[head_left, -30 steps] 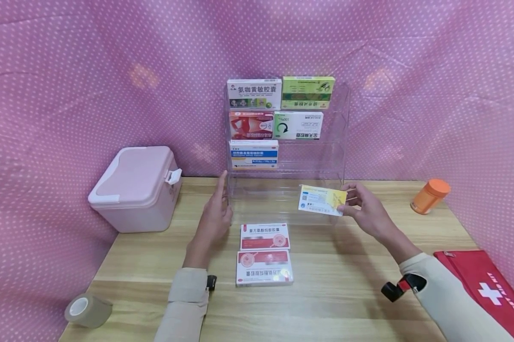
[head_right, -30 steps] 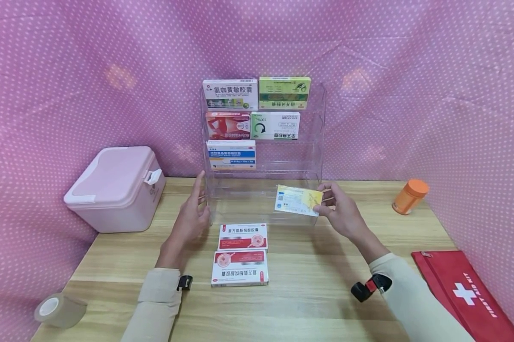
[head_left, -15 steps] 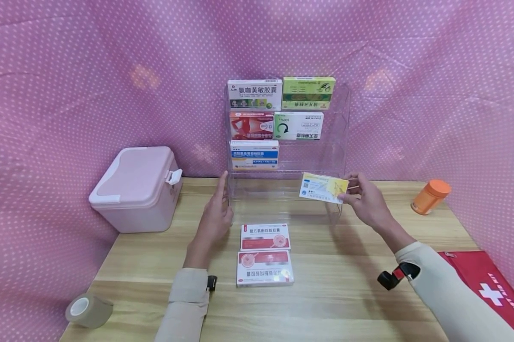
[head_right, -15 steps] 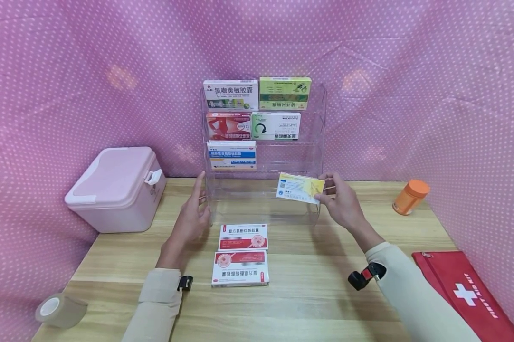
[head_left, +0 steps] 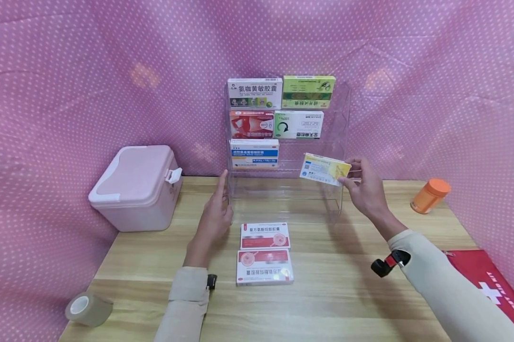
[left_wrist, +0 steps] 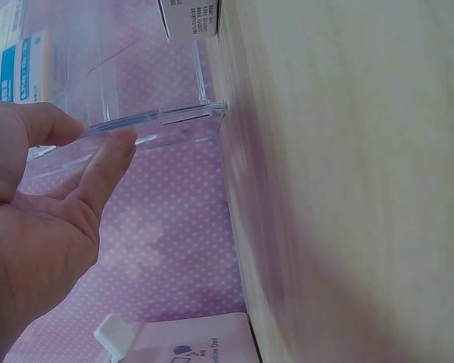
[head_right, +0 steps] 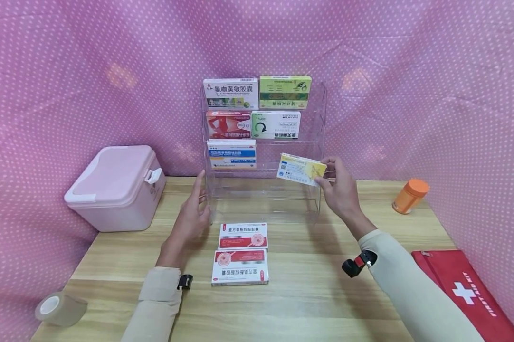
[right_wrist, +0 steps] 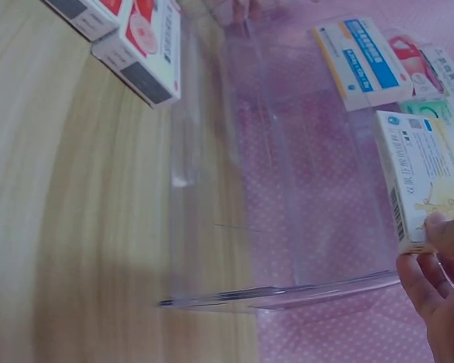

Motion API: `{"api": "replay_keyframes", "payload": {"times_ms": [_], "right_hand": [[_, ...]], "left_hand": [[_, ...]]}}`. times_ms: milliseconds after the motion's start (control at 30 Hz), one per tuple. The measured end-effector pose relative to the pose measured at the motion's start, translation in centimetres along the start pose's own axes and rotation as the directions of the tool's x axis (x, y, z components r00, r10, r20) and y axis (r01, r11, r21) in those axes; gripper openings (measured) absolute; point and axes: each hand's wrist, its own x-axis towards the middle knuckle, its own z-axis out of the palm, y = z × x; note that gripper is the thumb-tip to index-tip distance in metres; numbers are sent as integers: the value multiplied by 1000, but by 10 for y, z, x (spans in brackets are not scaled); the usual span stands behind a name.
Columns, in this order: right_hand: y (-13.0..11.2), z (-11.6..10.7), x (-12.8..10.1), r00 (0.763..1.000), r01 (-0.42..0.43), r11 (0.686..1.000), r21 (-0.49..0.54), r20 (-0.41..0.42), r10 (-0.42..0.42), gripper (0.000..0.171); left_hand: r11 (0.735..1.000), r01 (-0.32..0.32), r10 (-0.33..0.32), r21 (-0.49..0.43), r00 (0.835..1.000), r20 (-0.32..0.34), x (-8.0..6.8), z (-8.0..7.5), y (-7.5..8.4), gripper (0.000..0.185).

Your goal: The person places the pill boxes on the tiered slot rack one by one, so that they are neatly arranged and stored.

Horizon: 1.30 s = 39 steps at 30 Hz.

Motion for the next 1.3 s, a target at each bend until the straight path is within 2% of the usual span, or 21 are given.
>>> {"api": "replay_keyframes", "payload": {"times_ms": [300, 533, 733, 833, 900, 1167, 1300], "right_hand": [[-15, 6, 23, 995, 80, 997, 13, -55, -79, 40], [-25, 15, 41, 979, 151, 988, 20, -142, -146, 40], [-34, 23, 57, 951, 251, 965, -80, -163, -261, 37], [-38, 26, 62, 933, 304, 939, -160, -146, -327, 35], [-39, 28, 65, 931, 314, 927, -203, -125, -342, 33], [-31, 33, 66, 962, 266, 892, -365, 35, -272, 32], [-27, 36, 66, 960, 278, 869, -408, 86, -267, 30]], "left_hand": [[1000, -27, 27, 3, 1000, -11, 0, -2, 0, 113], [1000, -29, 29, 4, 1000, -8, 1, -2, 2, 113], [1000, -19, 19, -1, 1000, -5, 0, -2, 1, 113], [1000, -21, 21, -8, 1000, -3, 0, -1, 1, 114], [1000, -21, 21, -8, 1000, -5, 0, -1, 1, 114], [1000, -28, 28, -14, 1000, -1, 0, -2, 0, 112], [1000, -21, 21, -14, 1000, -1, -1, -2, 0, 111]]}}
